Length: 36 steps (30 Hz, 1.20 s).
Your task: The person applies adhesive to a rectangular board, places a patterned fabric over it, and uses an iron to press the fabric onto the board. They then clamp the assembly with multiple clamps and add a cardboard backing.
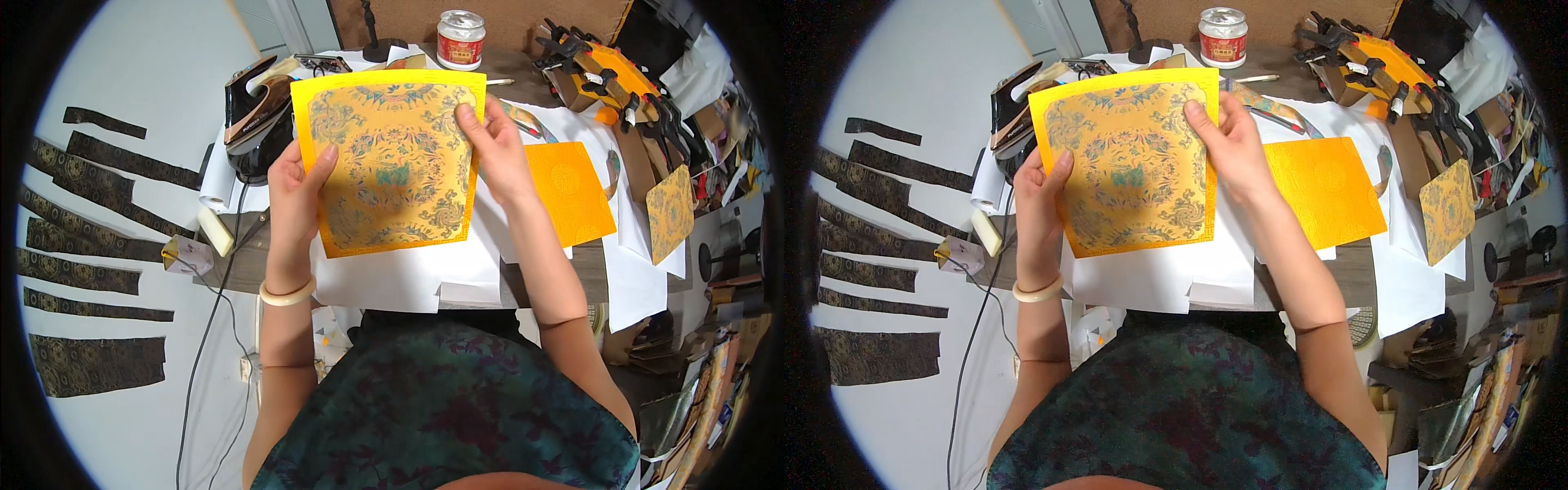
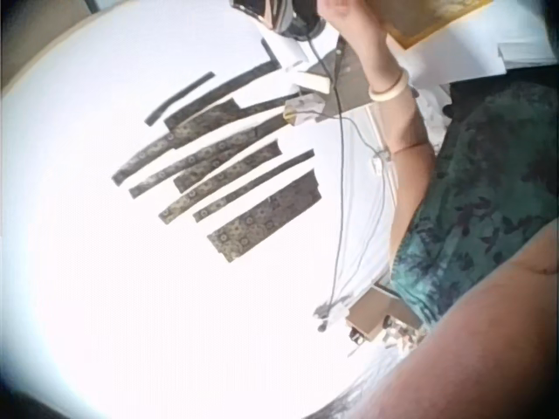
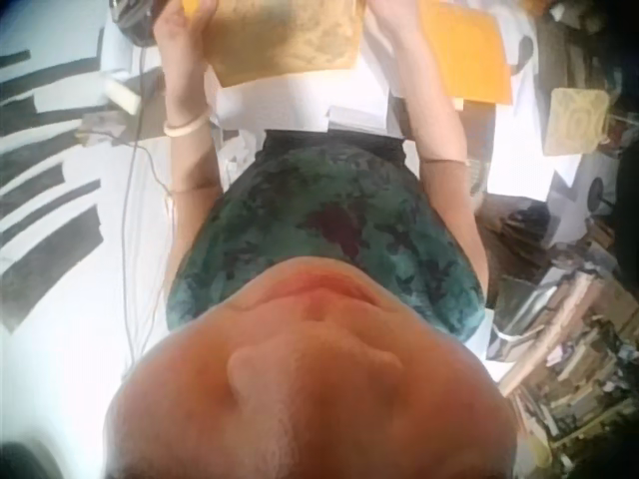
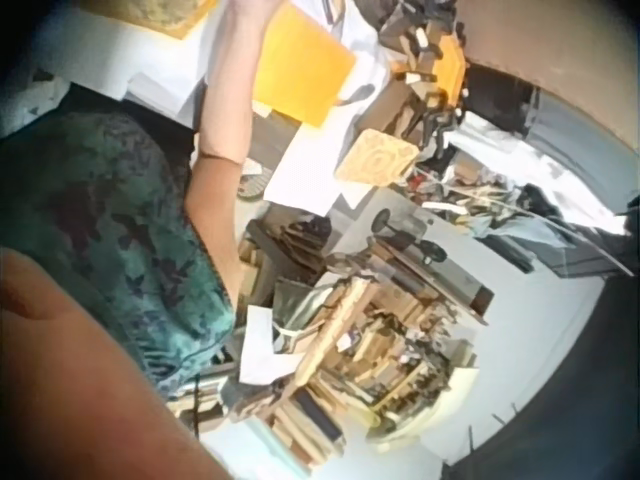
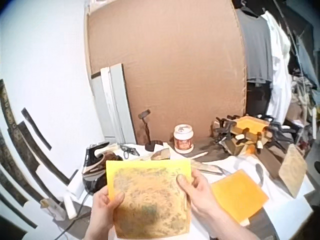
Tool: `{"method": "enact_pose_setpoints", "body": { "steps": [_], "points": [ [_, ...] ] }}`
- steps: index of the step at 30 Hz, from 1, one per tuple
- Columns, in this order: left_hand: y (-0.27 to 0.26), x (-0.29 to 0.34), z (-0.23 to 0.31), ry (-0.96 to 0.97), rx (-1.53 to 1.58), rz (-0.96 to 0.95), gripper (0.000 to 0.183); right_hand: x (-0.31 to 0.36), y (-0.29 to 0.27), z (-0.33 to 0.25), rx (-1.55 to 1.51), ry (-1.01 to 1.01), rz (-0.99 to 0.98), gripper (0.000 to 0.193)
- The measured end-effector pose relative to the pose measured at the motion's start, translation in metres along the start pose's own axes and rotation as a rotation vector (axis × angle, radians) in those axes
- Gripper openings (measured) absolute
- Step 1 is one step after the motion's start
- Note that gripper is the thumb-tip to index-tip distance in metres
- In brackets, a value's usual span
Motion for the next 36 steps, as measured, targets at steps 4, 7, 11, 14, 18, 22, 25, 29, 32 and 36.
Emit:
{"method": "enact_pose_setpoints", "body": {
  "steps": [4,7,11,14,18,22,25,29,32,36],
  "points": [
    [-0.004,0.008,-0.019,0.028,0.119,0.041,0.026,-0.001,0.014,0.0,-0.212,0.025,-0.102,0.026],
    [-0.003,0.011,-0.029,0.052,0.09,0.097,0.029,-0.003,0.014,0.006,-0.199,-0.001,-0.077,0.026],
    [-0.002,0.013,-0.036,0.09,0.099,0.104,0.029,-0.004,0.013,0.007,-0.189,-0.019,-0.064,0.026],
    [-0.002,0.014,-0.037,0.095,0.084,0.108,0.029,-0.004,0.011,0.006,-0.195,-0.016,-0.075,0.027],
    [0.003,0.016,-0.033,0.103,0.096,0.138,0.026,-0.004,0.012,0.003,-0.172,-0.033,-0.062,0.029],
    [0.003,0.015,-0.033,0.13,0.063,0.136,0.029,-0.005,0.012,0.001,-0.153,-0.039,-0.057,0.029],
    [0.001,0.016,-0.033,0.14,0.06,0.142,0.029,-0.005,0.014,-0.001,-0.151,-0.043,-0.054,0.029],
    [0.005,0.016,-0.03,0.141,0.094,0.177,0.023,-0.004,0.015,-0.004,-0.161,-0.049,-0.058,0.03],
    [0.007,0.017,-0.028,0.145,0.096,0.176,0.024,-0.004,0.014,-0.003,-0.149,-0.044,-0.058,0.029],
    [0.007,0.018,-0.028,0.135,0.069,0.186,0.025,-0.003,0.015,-0.004,-0.147,-0.042,-0.057,0.029]
  ]
}}
Point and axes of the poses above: each hand's wrist, its own x-axis away from the middle knuckle, its own y-axis out of the palm, z = x × y, the point moved 3 cm from there along -x, towards the middle knuckle, and after that the axes turned 6 degrees about y, right-handed, at the moved point
